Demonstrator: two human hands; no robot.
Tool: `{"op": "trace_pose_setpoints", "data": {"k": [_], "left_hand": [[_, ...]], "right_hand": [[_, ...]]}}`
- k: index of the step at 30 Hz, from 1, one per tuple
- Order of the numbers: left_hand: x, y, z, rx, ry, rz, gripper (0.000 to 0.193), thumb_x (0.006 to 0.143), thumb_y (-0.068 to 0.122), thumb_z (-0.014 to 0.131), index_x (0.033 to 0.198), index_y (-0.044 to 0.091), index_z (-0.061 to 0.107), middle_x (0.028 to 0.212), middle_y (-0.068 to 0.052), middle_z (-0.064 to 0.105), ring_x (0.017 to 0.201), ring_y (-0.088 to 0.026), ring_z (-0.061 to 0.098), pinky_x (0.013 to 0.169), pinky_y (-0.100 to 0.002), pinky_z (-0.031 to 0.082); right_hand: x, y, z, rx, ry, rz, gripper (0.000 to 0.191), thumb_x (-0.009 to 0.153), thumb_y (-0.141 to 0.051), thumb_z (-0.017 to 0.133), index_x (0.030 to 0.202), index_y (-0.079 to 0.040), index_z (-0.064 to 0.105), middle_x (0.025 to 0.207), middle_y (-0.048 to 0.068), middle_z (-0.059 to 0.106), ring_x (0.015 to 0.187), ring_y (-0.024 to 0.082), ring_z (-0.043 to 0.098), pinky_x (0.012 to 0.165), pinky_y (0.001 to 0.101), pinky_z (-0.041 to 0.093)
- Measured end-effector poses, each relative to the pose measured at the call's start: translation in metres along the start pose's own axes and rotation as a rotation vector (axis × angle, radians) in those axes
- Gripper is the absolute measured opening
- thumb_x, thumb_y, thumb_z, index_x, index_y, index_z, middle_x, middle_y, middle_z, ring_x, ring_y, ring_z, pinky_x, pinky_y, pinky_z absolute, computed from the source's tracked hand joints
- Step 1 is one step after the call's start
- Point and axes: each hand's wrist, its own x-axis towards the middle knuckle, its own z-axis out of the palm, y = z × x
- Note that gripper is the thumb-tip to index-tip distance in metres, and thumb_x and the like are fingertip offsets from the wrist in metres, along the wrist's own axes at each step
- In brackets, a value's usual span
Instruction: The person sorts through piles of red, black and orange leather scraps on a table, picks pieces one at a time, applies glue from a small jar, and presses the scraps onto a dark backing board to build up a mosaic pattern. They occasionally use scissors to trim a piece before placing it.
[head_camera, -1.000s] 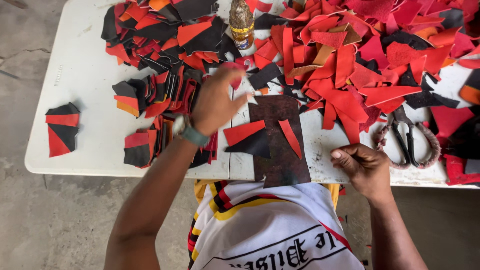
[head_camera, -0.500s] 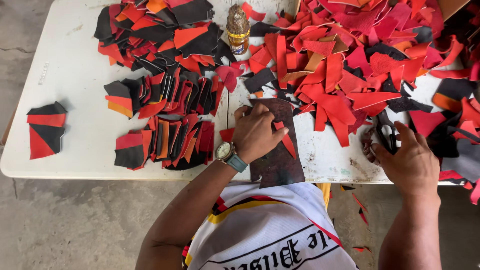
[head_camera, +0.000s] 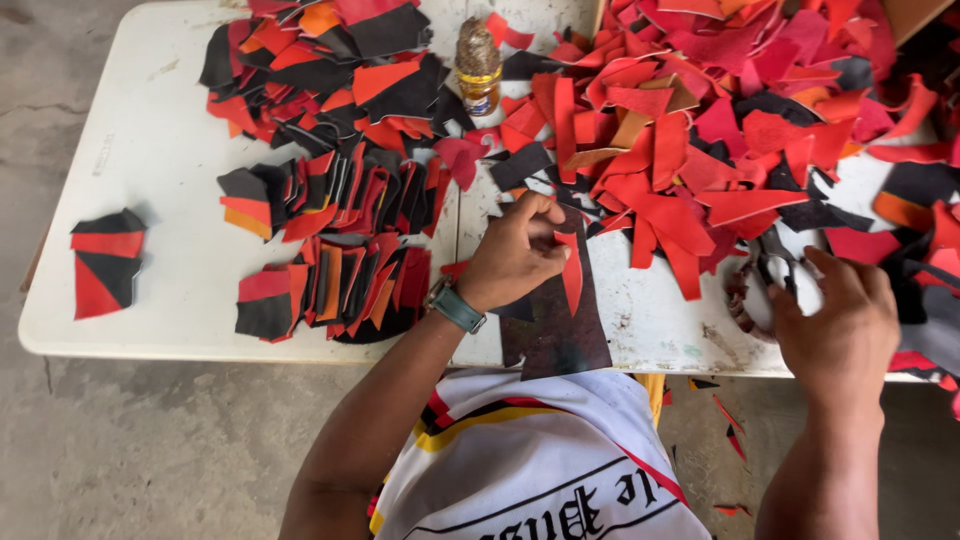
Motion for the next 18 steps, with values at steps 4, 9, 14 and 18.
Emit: {"op": "trace_pose_setpoints", "data": {"k": [4,9,14,18], "left_hand": [[-0.001,0.009,-0.003,-0.163,-0.071,0.002,0.035,0.093,0.004,0.071,0.119,0.001,0.048,0.111,-0.009,0.065,0.097,-0.011,0.071,0.079,-0.026,0.060],[-0.009,0.027,-0.005,-0.068,-0.058,-0.017,0.038,0.093,0.006,0.075,0.122,0.001,0.051,0.105,-0.012,0.067,0.094,-0.016,0.070,0.076,-0.028,0.061],[-0.032,0.039,-0.039,0.355,0.192,0.231,0.052,0.090,0.015,0.079,0.132,0.002,0.051,0.110,-0.015,0.072,0.098,-0.029,0.074,0.083,-0.038,0.061],[-0.066,0.046,-0.048,0.800,0.143,-0.010,0.040,0.090,0.023,0.077,0.123,0.009,0.060,0.095,-0.014,0.074,0.083,-0.032,0.073,0.072,-0.044,0.057]], "right_hand": [[-0.006,-0.056,0.015,0.793,-0.180,0.027,0.042,0.099,-0.004,0.073,0.138,0.000,0.057,0.113,0.011,0.073,0.097,0.013,0.071,0.083,0.0251,0.055],[0.007,-0.117,0.064,1.097,-0.500,0.126,0.059,0.086,-0.001,0.077,0.139,0.002,0.052,0.100,0.009,0.071,0.087,0.010,0.067,0.073,0.0235,0.055],[0.006,-0.112,0.090,1.174,-0.536,0.203,0.049,0.091,0.000,0.074,0.138,0.001,0.060,0.098,0.010,0.069,0.083,0.013,0.066,0.073,0.0250,0.058],[-0.005,-0.092,0.109,1.497,-0.582,0.374,0.041,0.093,0.000,0.070,0.133,-0.001,0.060,0.099,0.004,0.066,0.087,0.011,0.067,0.070,0.0248,0.058]]}}
